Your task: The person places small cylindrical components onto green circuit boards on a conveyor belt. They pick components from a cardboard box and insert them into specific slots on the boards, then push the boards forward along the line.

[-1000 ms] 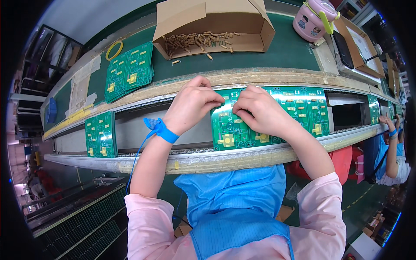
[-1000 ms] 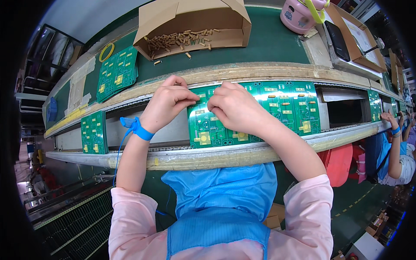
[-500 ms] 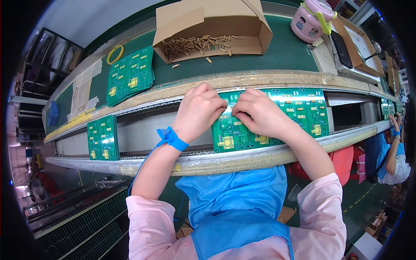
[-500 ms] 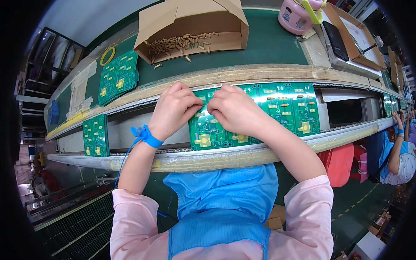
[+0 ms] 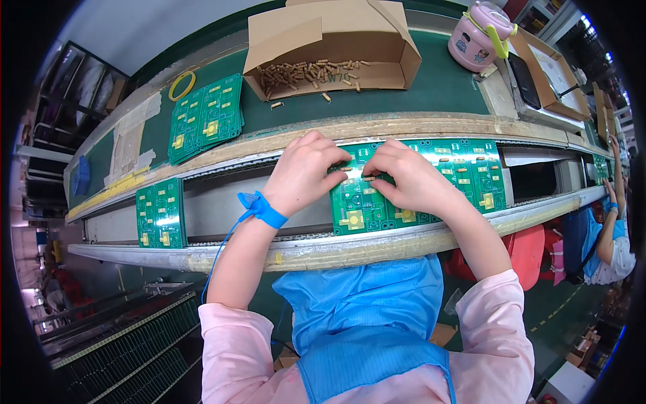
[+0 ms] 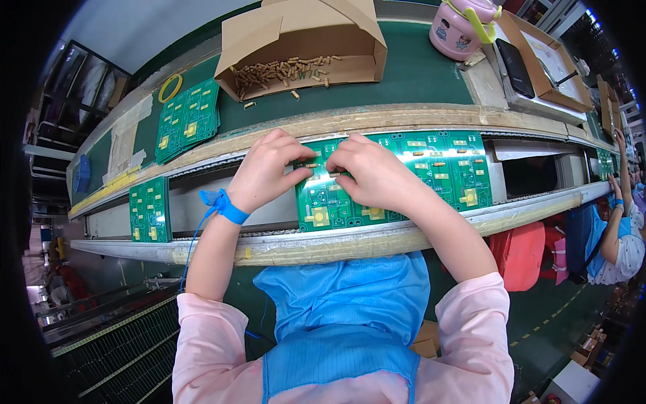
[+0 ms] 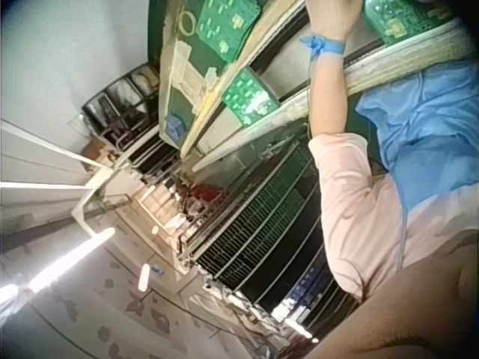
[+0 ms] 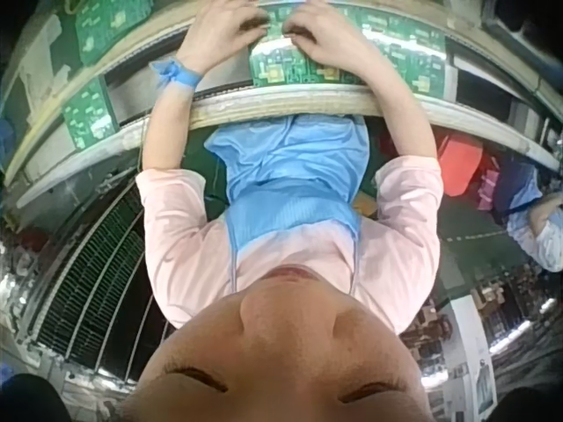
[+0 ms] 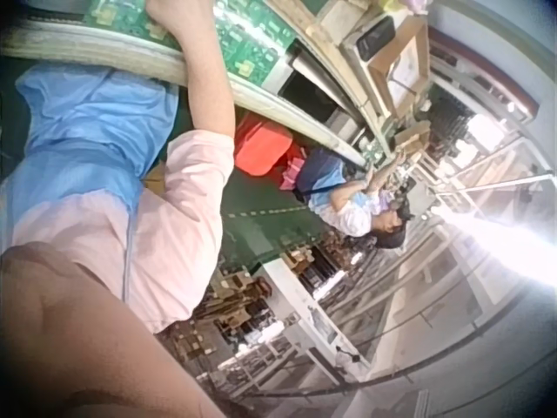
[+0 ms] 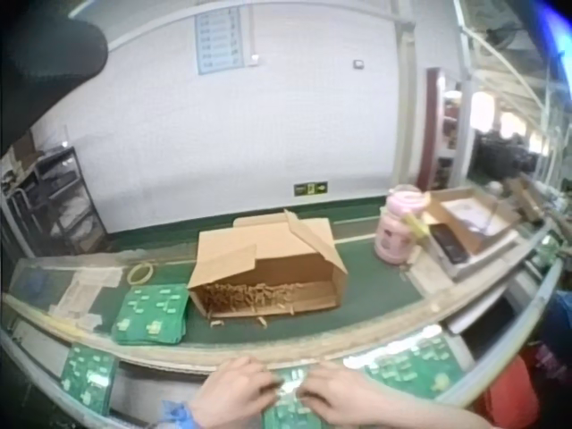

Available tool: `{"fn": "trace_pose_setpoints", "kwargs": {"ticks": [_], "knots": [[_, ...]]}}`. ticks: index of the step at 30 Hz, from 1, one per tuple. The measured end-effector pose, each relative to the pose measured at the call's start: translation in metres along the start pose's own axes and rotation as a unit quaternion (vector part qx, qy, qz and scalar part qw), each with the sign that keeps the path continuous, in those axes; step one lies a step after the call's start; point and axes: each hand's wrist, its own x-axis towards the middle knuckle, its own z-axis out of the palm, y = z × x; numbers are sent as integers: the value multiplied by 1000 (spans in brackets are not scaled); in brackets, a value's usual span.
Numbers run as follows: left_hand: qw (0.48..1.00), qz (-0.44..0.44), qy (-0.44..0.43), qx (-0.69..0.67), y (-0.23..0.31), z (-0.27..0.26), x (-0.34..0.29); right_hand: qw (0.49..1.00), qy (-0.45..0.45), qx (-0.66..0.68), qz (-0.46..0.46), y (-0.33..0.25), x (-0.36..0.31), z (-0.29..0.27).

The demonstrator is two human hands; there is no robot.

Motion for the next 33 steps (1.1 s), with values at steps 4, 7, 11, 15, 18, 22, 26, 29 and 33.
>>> {"fn": "trace_pose_setpoints", "kwargs": {"ticks": [4,7,11,15,18,22,26,29,33], "knots": [[999,8,-35,-26,-6,-5,1,1000,15,9,3,-8,-1,-6],[999,6,-45,-22,-8,-6,1,999,40,-11,-15,-32,-7,1],[998,13,-45,-48,-7,-7,4,999,-2,-38,-16,-67,-33,49],[998,8,-19,-58,-4,-10,5,993,55,-101,22,-81,-46,82],[998,-39,8,-45,-1,-9,5,989,75,-113,55,-82,-53,79],[997,-40,57,-34,-5,-4,8,981,100,-130,105,-70,-72,63],[998,-37,46,-28,-3,-5,5,968,132,-150,151,-49,-102,32],[999,-33,33,-25,-4,0,2,951,167,-176,192,-25,-126,11],[999,-35,16,-9,0,7,2,910,180,-281,247,6,-166,-39]]}}
